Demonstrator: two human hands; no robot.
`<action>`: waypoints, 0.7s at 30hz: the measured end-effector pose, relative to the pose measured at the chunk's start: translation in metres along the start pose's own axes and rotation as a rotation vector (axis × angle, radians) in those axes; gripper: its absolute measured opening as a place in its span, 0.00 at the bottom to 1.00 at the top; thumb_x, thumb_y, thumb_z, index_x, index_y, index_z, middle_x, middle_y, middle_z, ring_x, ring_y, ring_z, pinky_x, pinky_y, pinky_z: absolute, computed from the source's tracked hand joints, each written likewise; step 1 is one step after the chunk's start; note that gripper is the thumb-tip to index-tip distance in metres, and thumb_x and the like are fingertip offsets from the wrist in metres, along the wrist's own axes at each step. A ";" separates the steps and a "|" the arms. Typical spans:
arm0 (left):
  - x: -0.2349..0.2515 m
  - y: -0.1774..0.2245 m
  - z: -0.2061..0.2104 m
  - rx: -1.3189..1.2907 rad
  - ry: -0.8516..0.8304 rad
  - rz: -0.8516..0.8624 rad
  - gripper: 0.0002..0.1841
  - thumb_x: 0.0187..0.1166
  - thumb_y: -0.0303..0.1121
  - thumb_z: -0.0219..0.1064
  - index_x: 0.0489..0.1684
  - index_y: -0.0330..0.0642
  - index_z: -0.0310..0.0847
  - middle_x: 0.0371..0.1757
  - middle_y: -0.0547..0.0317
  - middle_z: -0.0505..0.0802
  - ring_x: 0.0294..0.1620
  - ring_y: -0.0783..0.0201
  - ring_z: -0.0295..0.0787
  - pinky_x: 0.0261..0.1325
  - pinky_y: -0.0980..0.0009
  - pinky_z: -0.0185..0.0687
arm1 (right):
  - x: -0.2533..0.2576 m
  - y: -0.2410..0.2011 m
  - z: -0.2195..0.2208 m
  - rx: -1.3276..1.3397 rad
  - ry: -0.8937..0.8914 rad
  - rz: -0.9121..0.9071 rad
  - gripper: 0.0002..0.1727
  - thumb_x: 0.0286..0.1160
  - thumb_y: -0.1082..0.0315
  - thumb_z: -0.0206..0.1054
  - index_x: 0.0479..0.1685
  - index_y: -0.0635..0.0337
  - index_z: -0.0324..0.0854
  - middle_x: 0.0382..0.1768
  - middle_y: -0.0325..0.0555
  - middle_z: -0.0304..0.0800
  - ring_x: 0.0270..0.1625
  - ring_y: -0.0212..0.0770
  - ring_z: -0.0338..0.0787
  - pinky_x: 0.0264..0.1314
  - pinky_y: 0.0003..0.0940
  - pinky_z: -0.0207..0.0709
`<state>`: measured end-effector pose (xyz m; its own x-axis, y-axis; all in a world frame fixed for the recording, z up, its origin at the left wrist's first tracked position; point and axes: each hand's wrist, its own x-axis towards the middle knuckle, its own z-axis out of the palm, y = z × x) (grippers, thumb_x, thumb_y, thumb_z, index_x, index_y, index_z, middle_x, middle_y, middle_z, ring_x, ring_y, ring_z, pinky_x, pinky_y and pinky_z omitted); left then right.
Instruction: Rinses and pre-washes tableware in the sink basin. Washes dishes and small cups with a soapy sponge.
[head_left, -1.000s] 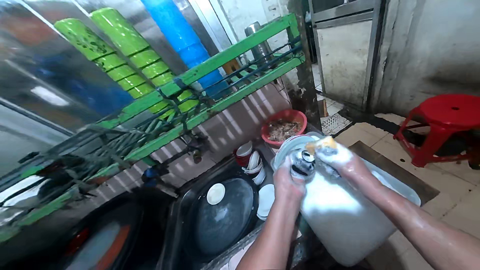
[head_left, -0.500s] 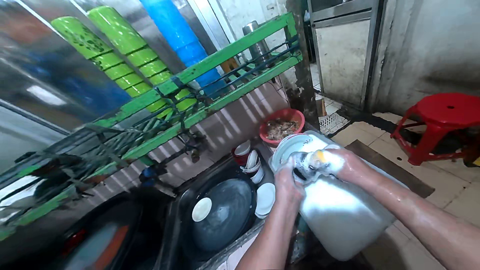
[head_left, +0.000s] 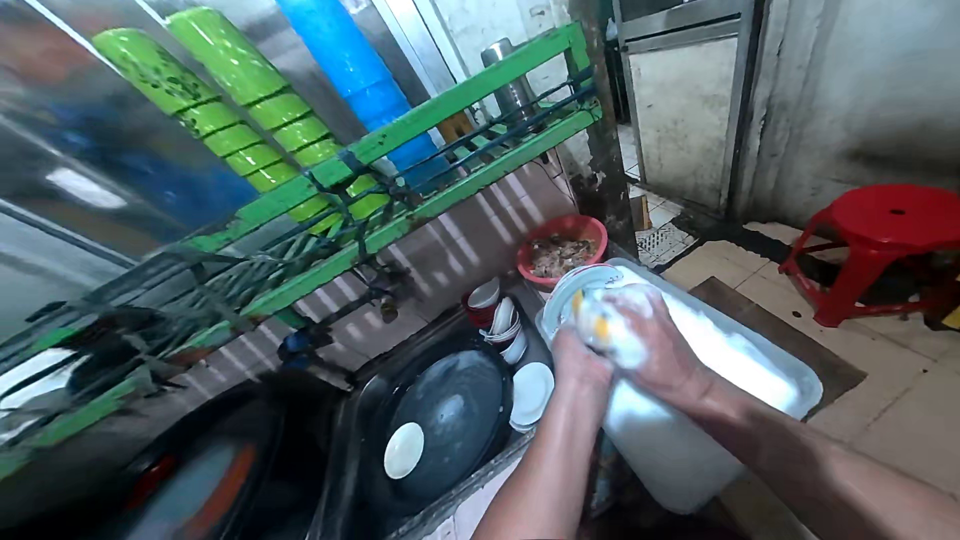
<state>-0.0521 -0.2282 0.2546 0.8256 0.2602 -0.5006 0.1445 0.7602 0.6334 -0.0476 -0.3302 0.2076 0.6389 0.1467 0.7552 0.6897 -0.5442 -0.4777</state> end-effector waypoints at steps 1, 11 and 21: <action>0.001 0.005 0.000 -0.007 0.002 -0.002 0.16 0.90 0.47 0.51 0.51 0.44 0.77 0.38 0.52 0.87 0.36 0.57 0.87 0.35 0.58 0.86 | -0.008 0.002 0.006 0.053 0.027 -0.020 0.23 0.65 0.58 0.77 0.59 0.59 0.88 0.65 0.54 0.89 0.72 0.55 0.84 0.77 0.53 0.76; 0.019 -0.022 -0.036 0.629 -0.348 0.469 0.24 0.96 0.45 0.40 0.74 0.43 0.75 0.64 0.56 0.88 0.64 0.65 0.84 0.67 0.62 0.81 | 0.041 -0.013 -0.022 0.127 -0.170 0.433 0.28 0.65 0.57 0.79 0.66 0.57 0.83 0.53 0.50 0.94 0.56 0.48 0.94 0.60 0.56 0.87; 0.034 0.010 -0.043 1.113 -0.438 0.771 0.28 0.91 0.46 0.47 0.89 0.51 0.66 0.83 0.54 0.79 0.76 0.57 0.79 0.73 0.51 0.77 | 0.050 0.007 -0.049 0.578 -0.390 0.973 0.17 0.84 0.73 0.56 0.67 0.70 0.75 0.45 0.55 0.85 0.41 0.42 0.85 0.47 0.42 0.81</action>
<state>-0.0462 -0.1863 0.2189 0.9631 0.0288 0.2677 -0.2350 -0.3954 0.8880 -0.0271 -0.3667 0.2642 0.9691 0.1742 -0.1745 -0.1533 -0.1287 -0.9798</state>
